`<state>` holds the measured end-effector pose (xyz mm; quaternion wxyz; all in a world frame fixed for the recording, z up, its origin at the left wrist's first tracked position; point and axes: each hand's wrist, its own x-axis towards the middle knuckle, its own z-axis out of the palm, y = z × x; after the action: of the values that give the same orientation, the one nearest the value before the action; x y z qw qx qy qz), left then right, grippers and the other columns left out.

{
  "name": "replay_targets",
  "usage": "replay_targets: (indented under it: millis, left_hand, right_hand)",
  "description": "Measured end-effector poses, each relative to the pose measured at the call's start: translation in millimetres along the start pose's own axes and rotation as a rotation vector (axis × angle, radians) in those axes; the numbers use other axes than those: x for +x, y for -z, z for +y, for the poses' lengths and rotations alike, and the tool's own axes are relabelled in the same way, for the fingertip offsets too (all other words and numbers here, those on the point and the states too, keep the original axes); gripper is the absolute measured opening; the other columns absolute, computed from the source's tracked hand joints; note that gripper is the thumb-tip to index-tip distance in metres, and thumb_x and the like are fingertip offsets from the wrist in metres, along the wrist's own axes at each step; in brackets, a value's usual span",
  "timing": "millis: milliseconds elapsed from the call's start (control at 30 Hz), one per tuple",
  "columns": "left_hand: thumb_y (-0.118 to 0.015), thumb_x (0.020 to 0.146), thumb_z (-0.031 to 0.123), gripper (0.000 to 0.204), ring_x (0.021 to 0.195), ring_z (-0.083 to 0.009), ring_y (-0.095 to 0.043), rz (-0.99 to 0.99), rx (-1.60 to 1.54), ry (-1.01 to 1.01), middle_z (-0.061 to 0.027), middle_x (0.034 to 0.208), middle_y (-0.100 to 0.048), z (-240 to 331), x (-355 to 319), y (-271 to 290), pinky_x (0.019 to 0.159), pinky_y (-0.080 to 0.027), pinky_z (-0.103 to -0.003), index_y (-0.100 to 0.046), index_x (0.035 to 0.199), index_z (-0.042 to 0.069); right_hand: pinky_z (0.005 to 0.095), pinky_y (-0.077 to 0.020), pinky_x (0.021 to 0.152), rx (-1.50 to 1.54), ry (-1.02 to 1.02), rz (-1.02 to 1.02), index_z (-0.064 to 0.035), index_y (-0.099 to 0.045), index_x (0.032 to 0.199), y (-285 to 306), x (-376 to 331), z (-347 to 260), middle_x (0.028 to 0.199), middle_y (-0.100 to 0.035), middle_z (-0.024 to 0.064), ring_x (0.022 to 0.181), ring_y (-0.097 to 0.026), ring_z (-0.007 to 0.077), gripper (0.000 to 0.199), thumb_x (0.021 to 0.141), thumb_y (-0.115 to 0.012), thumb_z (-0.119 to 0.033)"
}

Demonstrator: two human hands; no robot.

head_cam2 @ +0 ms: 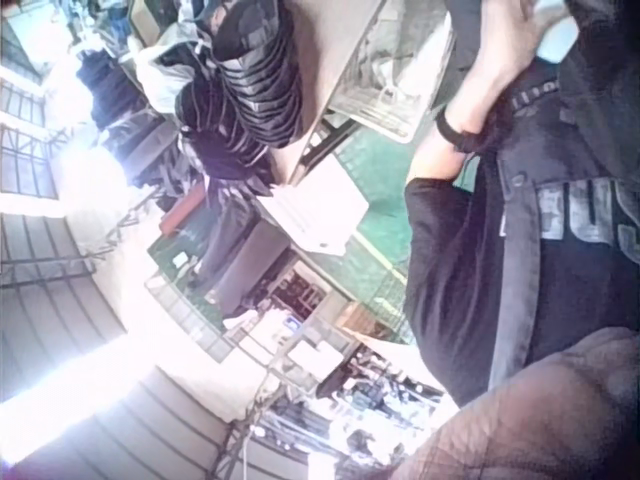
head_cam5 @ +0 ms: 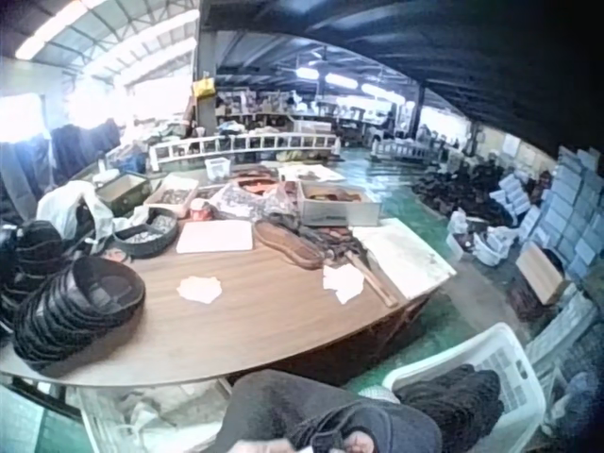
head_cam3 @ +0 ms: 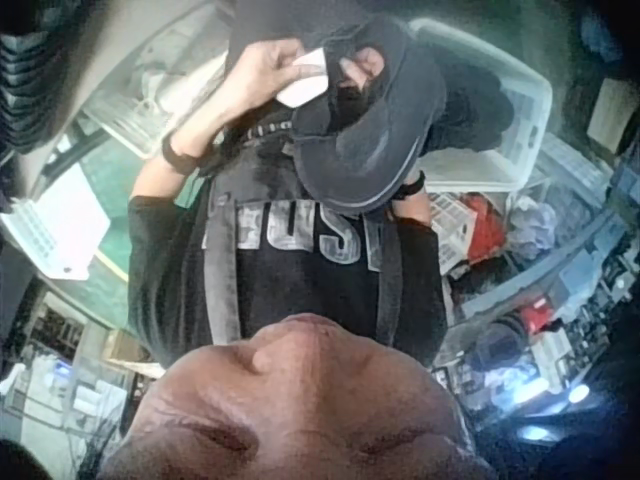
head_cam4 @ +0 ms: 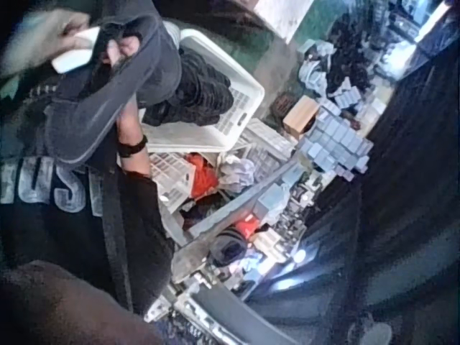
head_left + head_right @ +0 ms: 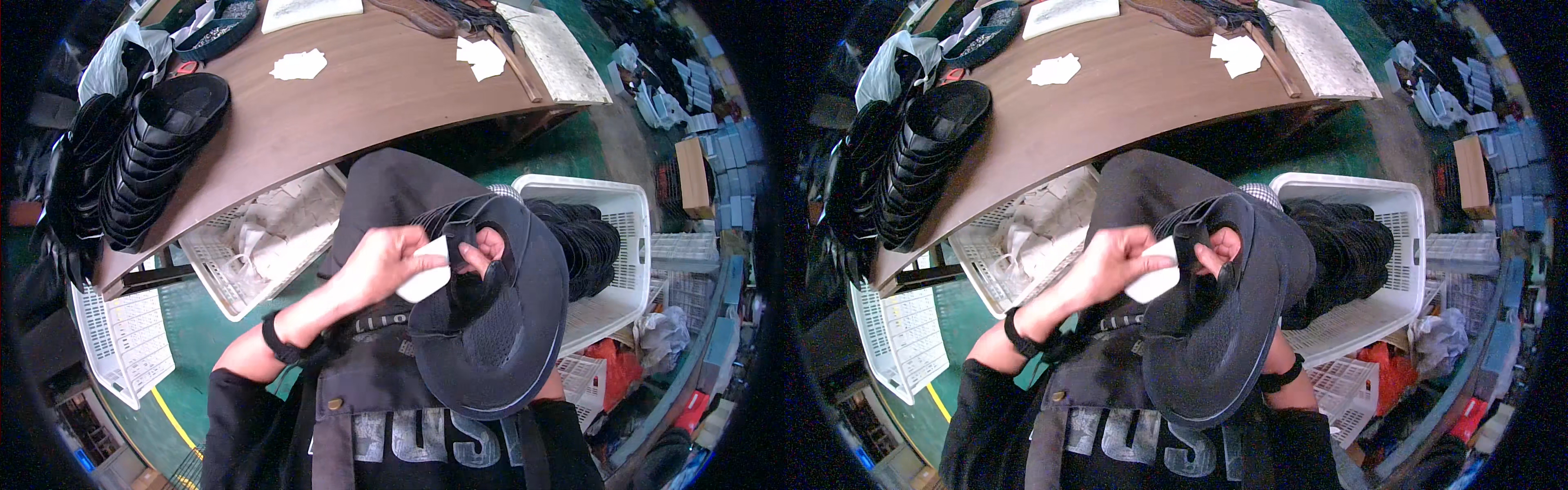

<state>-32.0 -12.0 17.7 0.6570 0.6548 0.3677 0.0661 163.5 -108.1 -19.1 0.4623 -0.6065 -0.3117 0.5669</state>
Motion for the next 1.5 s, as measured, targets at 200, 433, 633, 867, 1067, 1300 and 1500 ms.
replay_targets:
  millis: [200, 433, 633, 867, 1067, 1300, 1500]
  left_hand:
    - [-0.052, 0.091, 0.016, 0.024, 0.090, -0.0271, -0.062, -0.509, 0.091, -0.113, -0.0153, 0.091, -0.061, -15.2, -55.4, 3.0, 0.076, -0.046, -0.037, -0.046, 0.114, 0.008]
    - [-0.066, 0.084, 0.019, 0.020, 0.069, -0.0123, -0.055, -0.133, -0.042, 0.070, -0.0059, 0.069, -0.058, -18.9, -67.1, 16.7, 0.061, -0.044, -0.029, -0.053, 0.084, 0.003]
    - [-0.073, 0.078, 0.020, 0.028, 0.064, -0.0105, -0.051, 0.082, 0.059, -0.127, -0.0026, 0.063, -0.052, 9.9, -9.6, -2.3, 0.058, -0.041, -0.030, -0.054, 0.071, 0.001]
    - [-0.075, 0.073, 0.023, 0.034, 0.071, -0.0296, -0.053, 0.299, 0.456, -0.524, -0.0111, 0.070, -0.053, -19.6, 24.5, -2.6, 0.064, -0.043, -0.036, -0.049, 0.069, 0.001]
    - [-0.073, 0.076, 0.021, 0.029, 0.071, -0.0203, -0.056, 0.154, 0.175, -0.385, -0.0075, 0.077, -0.056, -16.4, 25.4, 1.7, 0.064, -0.045, -0.033, -0.052, 0.077, 0.001]
    - [-0.070, 0.080, 0.019, 0.023, 0.065, -0.0119, -0.054, -0.005, 0.158, -0.189, -0.0074, 0.067, -0.057, -30.9, 26.1, 4.4, 0.063, -0.045, -0.032, -0.058, 0.089, 0.002]
    - [-0.069, 0.078, 0.016, 0.021, 0.067, -0.0246, -0.059, -0.023, 0.281, -0.213, -0.0130, 0.069, -0.058, -28.7, 34.7, 6.1, 0.062, -0.045, -0.036, -0.054, 0.083, 0.001]
  right_hand:
    - [0.0282, -0.0537, 0.063, -0.035, 0.001, 0.049, 0.0000, -0.052, 0.089, 0.1, -8.1, 5.7, 0.081, -0.061, 0.0084, 0.071, -0.061, 0.0146, 0.015, 0.088, -0.060, -0.013]
    - [0.0256, -0.0514, 0.064, 0.005, 0.034, 0.019, -0.0014, -0.052, 0.088, -6.2, -2.8, 20.2, 0.078, -0.059, 0.0046, 0.069, -0.058, 0.0114, 0.013, 0.088, -0.059, -0.012]
    - [0.0240, -0.0489, 0.062, -0.016, 0.084, 0.005, -0.0024, -0.051, 0.086, -13.6, -6.7, 12.7, 0.077, -0.058, 0.0032, 0.068, -0.057, 0.0100, 0.014, 0.088, -0.060, -0.013]
    - [0.0233, -0.0473, 0.061, -0.022, 0.097, -0.062, -0.0031, -0.051, 0.086, -14.8, -2.7, 22.7, 0.076, -0.057, 0.0029, 0.068, -0.056, 0.0094, 0.014, 0.088, -0.060, -0.014]
    - [0.0227, -0.0460, 0.060, -0.014, 0.117, -0.090, -0.0038, -0.050, 0.085, -19.0, -6.0, 23.3, 0.076, -0.057, 0.0026, 0.067, -0.056, 0.0089, 0.015, 0.089, -0.060, -0.015]
    - [0.0217, -0.0425, 0.058, -0.068, 0.085, -0.146, -0.0052, -0.049, 0.082, -23.3, -10.6, 22.1, 0.074, -0.056, 0.0014, 0.066, -0.054, 0.0075, 0.017, 0.089, -0.059, -0.017]
    - [0.0207, -0.0383, 0.055, -0.206, -0.062, -0.145, -0.0071, -0.050, 0.076, -21.9, -15.1, 23.1, 0.067, -0.054, -0.0013, 0.060, -0.050, 0.0056, 0.018, 0.091, -0.056, -0.018]
